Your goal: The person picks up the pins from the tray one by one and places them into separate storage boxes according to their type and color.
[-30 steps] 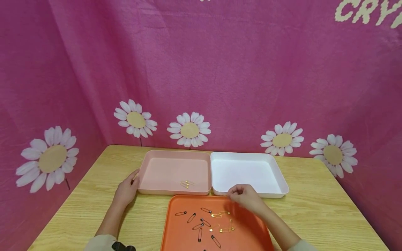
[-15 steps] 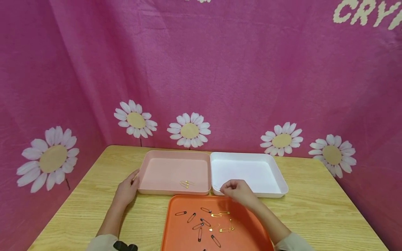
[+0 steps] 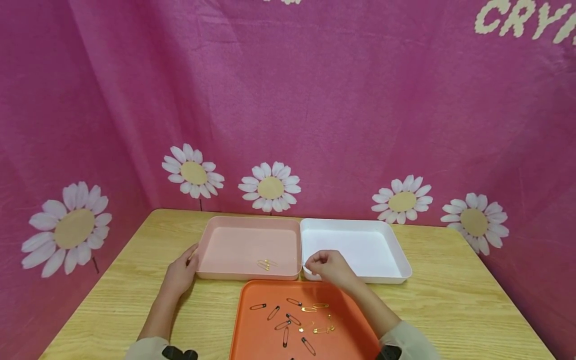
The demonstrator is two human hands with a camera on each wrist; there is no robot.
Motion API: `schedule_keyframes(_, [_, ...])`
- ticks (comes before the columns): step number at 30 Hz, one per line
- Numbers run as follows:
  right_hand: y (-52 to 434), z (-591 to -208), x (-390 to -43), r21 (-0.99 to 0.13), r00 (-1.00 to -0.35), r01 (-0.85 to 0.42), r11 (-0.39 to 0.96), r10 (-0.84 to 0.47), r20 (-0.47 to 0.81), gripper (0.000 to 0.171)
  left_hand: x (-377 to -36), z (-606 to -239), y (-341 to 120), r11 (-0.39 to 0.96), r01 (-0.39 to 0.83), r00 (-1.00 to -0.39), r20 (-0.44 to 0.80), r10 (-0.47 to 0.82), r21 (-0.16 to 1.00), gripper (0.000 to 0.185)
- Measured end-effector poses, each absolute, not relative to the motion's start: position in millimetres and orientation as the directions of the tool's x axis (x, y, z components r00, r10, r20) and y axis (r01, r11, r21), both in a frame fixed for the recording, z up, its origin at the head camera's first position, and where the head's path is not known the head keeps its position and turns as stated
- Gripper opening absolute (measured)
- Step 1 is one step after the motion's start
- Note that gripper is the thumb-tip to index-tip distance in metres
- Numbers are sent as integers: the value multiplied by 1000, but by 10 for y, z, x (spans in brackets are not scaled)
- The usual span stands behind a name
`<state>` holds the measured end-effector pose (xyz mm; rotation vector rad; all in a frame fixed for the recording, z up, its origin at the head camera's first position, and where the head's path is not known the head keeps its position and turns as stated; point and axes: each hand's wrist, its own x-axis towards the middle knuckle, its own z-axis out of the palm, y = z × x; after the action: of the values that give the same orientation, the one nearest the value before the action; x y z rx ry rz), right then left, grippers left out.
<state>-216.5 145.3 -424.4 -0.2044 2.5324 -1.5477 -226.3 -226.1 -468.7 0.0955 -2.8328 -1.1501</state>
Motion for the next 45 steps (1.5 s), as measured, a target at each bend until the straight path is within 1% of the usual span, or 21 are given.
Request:
schedule_keyframes(9, [1254,-4241,-2281,-898,-971,-37,438,-227,-70,15,-2248,-4708,-2296,721,-37,-996,35,-85,692,46])
schedule_keyframes(16, [1109,-4210,-2367,-891,-969,-101,443,-248,-14,11,-2250,-4707,-2293,715,-48,-996,20,-87,698,47])
schedule_keyframes(21, [997,-4207,-2429,-885,-972,-103,455,-235,-8,8,-2272,-4714,-2296,713,-62,-996,-1,-85,699,48])
schedule_keyframes(28, [821,-4223,-2500,-862,-977,-83,501,-211,-28,7,-2279,-4712,-2302,713,-59,-996,3,-86,699,48])
schedule_keyframes(33, [712,-4250,-2546,-863,-981,-74,499,-193,-27,10,-2276,-4709,-2295,717,-46,-997,17,-80,695,47])
schedule_keyframes(36, [666,-4282,-2566,-858,-983,-82,507,-184,-15,10,-2278,-4717,-2293,715,-45,-997,15,-77,697,47])
schedule_keyframes(40, [618,-4306,-2587,-822,-981,-119,556,-194,10,12,-2280,-4730,-2294,704,-53,-997,7,-81,708,47])
schedule_keyframes(45, [563,-4336,-2626,-796,-982,-126,592,-187,16,13,-2288,-4718,-2291,703,-55,-997,6,-83,710,48])
